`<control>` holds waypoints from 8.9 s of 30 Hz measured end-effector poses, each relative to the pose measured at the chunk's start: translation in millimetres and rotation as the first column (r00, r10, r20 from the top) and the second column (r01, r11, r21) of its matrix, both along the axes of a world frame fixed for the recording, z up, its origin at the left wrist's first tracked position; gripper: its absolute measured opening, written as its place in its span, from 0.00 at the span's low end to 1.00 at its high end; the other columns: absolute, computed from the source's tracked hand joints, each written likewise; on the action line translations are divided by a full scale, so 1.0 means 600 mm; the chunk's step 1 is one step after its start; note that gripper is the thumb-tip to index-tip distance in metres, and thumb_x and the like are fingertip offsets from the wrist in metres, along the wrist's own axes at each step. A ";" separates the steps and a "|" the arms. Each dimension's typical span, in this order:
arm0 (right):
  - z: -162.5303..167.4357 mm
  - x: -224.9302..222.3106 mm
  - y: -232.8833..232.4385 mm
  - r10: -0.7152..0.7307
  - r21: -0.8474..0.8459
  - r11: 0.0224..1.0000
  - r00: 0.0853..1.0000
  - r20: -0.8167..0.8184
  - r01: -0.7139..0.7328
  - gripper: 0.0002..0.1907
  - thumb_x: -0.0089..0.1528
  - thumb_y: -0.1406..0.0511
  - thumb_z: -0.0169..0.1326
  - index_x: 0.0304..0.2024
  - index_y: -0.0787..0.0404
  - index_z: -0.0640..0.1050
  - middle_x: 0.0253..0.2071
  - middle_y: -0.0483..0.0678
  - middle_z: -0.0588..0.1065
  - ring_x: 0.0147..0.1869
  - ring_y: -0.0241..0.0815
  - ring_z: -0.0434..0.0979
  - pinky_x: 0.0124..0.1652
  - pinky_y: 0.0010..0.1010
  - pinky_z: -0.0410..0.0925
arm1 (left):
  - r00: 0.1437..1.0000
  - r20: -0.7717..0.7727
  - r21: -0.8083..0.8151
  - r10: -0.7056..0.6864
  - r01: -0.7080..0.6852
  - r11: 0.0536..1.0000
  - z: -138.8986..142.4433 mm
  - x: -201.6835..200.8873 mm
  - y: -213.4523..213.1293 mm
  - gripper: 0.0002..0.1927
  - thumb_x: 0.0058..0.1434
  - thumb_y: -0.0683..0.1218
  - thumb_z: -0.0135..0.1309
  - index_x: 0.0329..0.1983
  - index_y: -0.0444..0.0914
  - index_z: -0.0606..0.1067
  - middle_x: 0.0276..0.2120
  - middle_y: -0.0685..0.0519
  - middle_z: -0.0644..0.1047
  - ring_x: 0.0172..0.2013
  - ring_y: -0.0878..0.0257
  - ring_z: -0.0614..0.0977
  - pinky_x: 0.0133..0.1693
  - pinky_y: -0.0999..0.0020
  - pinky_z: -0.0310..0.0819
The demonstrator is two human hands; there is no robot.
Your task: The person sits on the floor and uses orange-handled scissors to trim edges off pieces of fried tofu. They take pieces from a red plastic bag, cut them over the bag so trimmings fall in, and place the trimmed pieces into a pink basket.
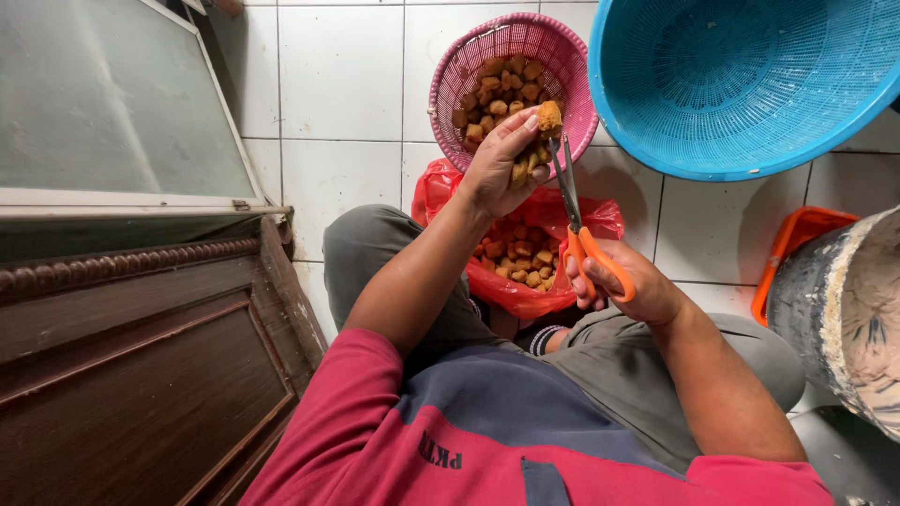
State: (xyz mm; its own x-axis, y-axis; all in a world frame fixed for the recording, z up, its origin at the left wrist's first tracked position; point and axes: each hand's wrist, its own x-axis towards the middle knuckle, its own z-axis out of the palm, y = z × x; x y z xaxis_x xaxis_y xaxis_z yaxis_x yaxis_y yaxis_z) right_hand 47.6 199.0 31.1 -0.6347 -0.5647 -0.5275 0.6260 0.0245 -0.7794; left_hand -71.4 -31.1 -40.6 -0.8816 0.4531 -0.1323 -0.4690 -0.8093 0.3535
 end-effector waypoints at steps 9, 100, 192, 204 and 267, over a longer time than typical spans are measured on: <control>-0.013 -0.007 0.001 0.005 -0.037 0.999 1.000 0.027 -0.004 0.29 0.60 0.44 0.58 0.44 0.61 0.73 0.30 0.42 0.73 0.30 0.32 0.74 0.26 0.20 0.63 | 0.999 -0.012 -0.041 0.039 -0.039 0.998 0.005 0.011 -0.003 0.11 0.74 0.44 0.51 0.57 0.37 0.72 0.42 0.52 0.79 0.37 0.67 0.79 0.31 0.74 0.72; 0.002 0.000 0.008 0.094 -0.056 0.993 0.991 -0.095 -0.100 0.25 0.63 0.47 0.56 0.45 0.62 0.74 0.30 0.41 0.74 0.33 0.32 0.74 0.29 0.20 0.66 | 0.999 0.054 0.023 -0.003 0.002 1.000 0.025 0.038 -0.007 0.17 0.73 0.52 0.51 0.58 0.37 0.70 0.45 0.52 0.78 0.37 0.69 0.75 0.31 0.74 0.71; -0.023 -0.014 -0.004 0.059 -0.038 0.997 0.998 -0.036 -0.061 0.23 0.63 0.50 0.56 0.45 0.63 0.73 0.29 0.43 0.73 0.30 0.33 0.74 0.27 0.21 0.66 | 0.995 0.036 -0.110 0.092 -0.088 0.990 0.046 0.035 -0.012 0.13 0.72 0.51 0.52 0.50 0.36 0.73 0.41 0.50 0.80 0.33 0.71 0.75 0.31 0.77 0.69; -0.029 -0.014 -0.002 0.021 -0.047 0.999 0.997 -0.067 -0.025 0.27 0.63 0.46 0.56 0.47 0.64 0.72 0.30 0.43 0.73 0.31 0.32 0.73 0.28 0.20 0.65 | 0.989 -0.124 -0.125 0.079 -0.095 0.988 0.027 0.051 0.004 0.08 0.75 0.46 0.54 0.48 0.35 0.74 0.34 0.55 0.76 0.32 0.71 0.75 0.32 0.75 0.70; -0.034 -0.003 -0.002 0.056 -0.023 0.998 0.996 -0.070 -0.058 0.20 0.66 0.51 0.54 0.43 0.63 0.74 0.30 0.42 0.73 0.32 0.31 0.73 0.30 0.22 0.67 | 0.980 0.158 -0.107 0.122 -0.105 0.989 0.028 0.039 0.008 0.16 0.72 0.56 0.52 0.42 0.37 0.74 0.30 0.58 0.72 0.29 0.72 0.69 0.26 0.77 0.59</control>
